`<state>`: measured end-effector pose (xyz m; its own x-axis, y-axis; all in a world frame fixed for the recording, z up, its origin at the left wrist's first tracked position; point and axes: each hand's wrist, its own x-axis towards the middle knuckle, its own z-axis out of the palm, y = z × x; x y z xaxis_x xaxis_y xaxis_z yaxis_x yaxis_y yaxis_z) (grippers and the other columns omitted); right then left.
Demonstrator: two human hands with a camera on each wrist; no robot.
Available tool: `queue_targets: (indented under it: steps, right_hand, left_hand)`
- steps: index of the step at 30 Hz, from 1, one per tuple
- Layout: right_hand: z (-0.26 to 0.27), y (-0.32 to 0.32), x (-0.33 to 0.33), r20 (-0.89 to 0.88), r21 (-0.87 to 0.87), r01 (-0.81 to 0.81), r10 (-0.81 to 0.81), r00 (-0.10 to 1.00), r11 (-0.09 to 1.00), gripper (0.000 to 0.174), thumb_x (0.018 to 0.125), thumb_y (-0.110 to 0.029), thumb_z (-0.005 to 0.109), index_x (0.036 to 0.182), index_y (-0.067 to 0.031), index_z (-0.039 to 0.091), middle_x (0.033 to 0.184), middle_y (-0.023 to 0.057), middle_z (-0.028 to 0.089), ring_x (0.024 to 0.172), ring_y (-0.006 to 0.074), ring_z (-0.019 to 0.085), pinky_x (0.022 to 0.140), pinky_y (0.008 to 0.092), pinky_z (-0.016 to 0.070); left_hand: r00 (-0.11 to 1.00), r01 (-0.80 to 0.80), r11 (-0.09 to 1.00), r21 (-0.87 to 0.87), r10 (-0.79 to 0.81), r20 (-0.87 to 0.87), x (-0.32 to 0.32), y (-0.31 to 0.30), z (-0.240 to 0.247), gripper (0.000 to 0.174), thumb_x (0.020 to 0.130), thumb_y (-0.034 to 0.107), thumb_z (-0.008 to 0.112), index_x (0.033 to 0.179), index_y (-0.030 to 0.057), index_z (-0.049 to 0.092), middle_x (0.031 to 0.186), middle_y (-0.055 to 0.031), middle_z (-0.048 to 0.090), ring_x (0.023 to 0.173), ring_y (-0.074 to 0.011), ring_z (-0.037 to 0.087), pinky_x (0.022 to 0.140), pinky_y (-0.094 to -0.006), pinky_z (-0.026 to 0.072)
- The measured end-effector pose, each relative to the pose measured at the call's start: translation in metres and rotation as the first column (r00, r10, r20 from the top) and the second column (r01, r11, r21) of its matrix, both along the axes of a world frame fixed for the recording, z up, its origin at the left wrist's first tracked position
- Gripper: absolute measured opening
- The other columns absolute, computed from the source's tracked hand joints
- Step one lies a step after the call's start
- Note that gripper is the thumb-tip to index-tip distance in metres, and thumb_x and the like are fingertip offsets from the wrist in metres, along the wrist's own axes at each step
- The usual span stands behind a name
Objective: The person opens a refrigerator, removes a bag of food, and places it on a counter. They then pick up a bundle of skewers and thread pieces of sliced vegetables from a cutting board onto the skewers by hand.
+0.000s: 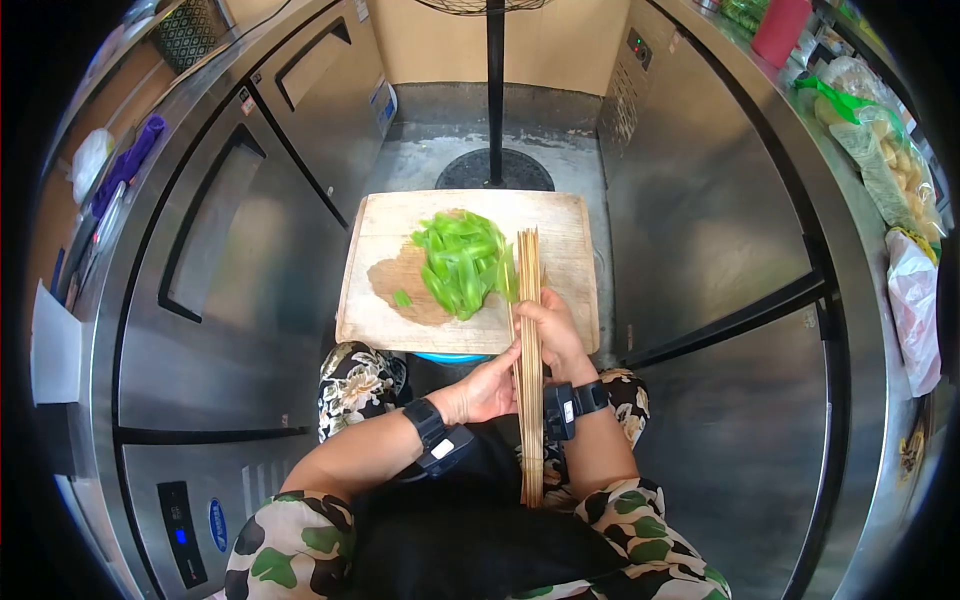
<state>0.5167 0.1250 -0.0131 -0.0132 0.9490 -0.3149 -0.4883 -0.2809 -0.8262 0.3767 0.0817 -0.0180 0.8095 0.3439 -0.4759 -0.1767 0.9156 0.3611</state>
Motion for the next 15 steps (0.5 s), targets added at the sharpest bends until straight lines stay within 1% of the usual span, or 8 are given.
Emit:
queue_targets:
  steps: [3,6,9,10,12,13,14,15]
  right_hand:
    - [-0.004,0.000,0.004,-0.037,-0.007,0.026,-0.026,0.999,1.000,0.023,0.074,0.001,0.058,0.095,-0.0009,0.049,0.075,0.0059,0.055,0.056,0.0125,0.053,0.051,0.0240,0.0443]
    - [-0.003,-0.005,0.003,-0.024,-0.018,0.057,-0.058,0.998,0.998,0.022,0.074,-0.001,0.060,0.094,-0.0014,0.049,0.074,0.0055,0.055,0.054,0.0126,0.053,0.050,0.0236,0.0446]
    - [0.003,-0.009,0.003,0.005,-0.033,0.067,-0.067,0.998,0.997,0.023,0.075,-0.003,0.062,0.094,-0.0014,0.049,0.072,0.0050,0.055,0.053,0.0127,0.054,0.049,0.0234,0.0449]
    - [0.005,-0.010,0.004,0.014,-0.039,0.067,-0.066,0.998,0.997,0.023,0.076,-0.003,0.063,0.094,-0.0014,0.049,0.072,0.0048,0.055,0.053,0.0127,0.054,0.049,0.0235,0.0450]
    - [0.017,-0.016,0.005,-0.108,-0.024,-0.046,0.043,0.993,0.999,0.021,0.078,-0.008,0.062,0.093,-0.0022,0.049,0.070,0.0042,0.055,0.053,0.0124,0.053,0.047,0.0232,0.0446]
    - [0.024,-0.020,0.007,-0.169,-0.012,-0.101,0.098,0.981,0.995,0.020,0.079,-0.010,0.061,0.093,-0.0026,0.049,0.069,0.0038,0.055,0.052,0.0123,0.053,0.047,0.0231,0.0443]
    - [0.030,-0.026,0.011,-0.332,0.083,-0.146,0.166,0.929,0.986,0.018,0.080,-0.012,0.060,0.092,-0.0029,0.050,0.069,0.0038,0.055,0.052,0.0123,0.053,0.046,0.0229,0.0440]
    - [0.035,-0.035,0.016,-0.478,0.182,-0.174,0.242,0.844,0.968,0.016,0.081,-0.014,0.058,0.091,-0.0031,0.051,0.068,0.0037,0.056,0.052,0.0123,0.053,0.045,0.0228,0.0437]
  left_hand:
    - [0.984,-0.179,0.984,0.006,0.179,-0.004,0.012,-0.008,-0.020,0.046,0.092,0.049,0.037,0.113,0.0106,0.051,0.098,-0.0035,0.060,0.088,-0.0190,0.059,0.079,-0.0361,0.0488]
    - [0.933,-0.295,0.956,-0.003,0.287,-0.218,0.030,-0.017,-0.020,0.038,0.094,0.042,0.039,0.105,0.0084,0.053,0.086,-0.0040,0.060,0.075,-0.0183,0.060,0.068,-0.0341,0.0520]
    - [0.905,-0.333,0.943,0.005,0.321,-0.278,0.039,-0.022,-0.003,0.030,0.095,0.033,0.040,0.098,0.0065,0.053,0.080,-0.0053,0.058,0.068,-0.0186,0.058,0.061,-0.0340,0.0524]
    - [0.905,-0.337,0.941,0.028,0.331,-0.268,0.041,-0.024,-0.009,0.029,0.095,0.032,0.040,0.097,0.0065,0.053,0.079,-0.0054,0.057,0.067,-0.0185,0.058,0.060,-0.0339,0.0520]
    - [0.903,-0.339,0.937,0.080,0.348,-0.251,0.044,-0.024,-0.019,0.027,0.095,0.029,0.039,0.094,0.0065,0.053,0.077,-0.0057,0.057,0.065,-0.0184,0.057,0.058,-0.0337,0.0511]
    - [0.894,-0.339,0.937,0.088,0.350,-0.279,0.047,-0.024,-0.018,0.029,0.096,0.031,0.035,0.091,0.0080,0.053,0.072,-0.0037,0.055,0.058,-0.0163,0.053,0.051,-0.0312,0.0462]
    - [0.884,-0.340,0.936,0.096,0.352,-0.307,0.052,-0.024,-0.017,0.032,0.096,0.032,0.031,0.088,0.0095,0.052,0.066,-0.0016,0.052,0.051,-0.0141,0.049,0.044,-0.0286,0.0414]
    - [0.873,-0.340,0.935,0.103,0.355,-0.335,0.054,-0.024,-0.015,0.035,0.097,0.033,0.028,0.085,0.0109,0.052,0.061,0.0005,0.050,0.044,-0.0120,0.045,0.038,-0.0261,0.0365]
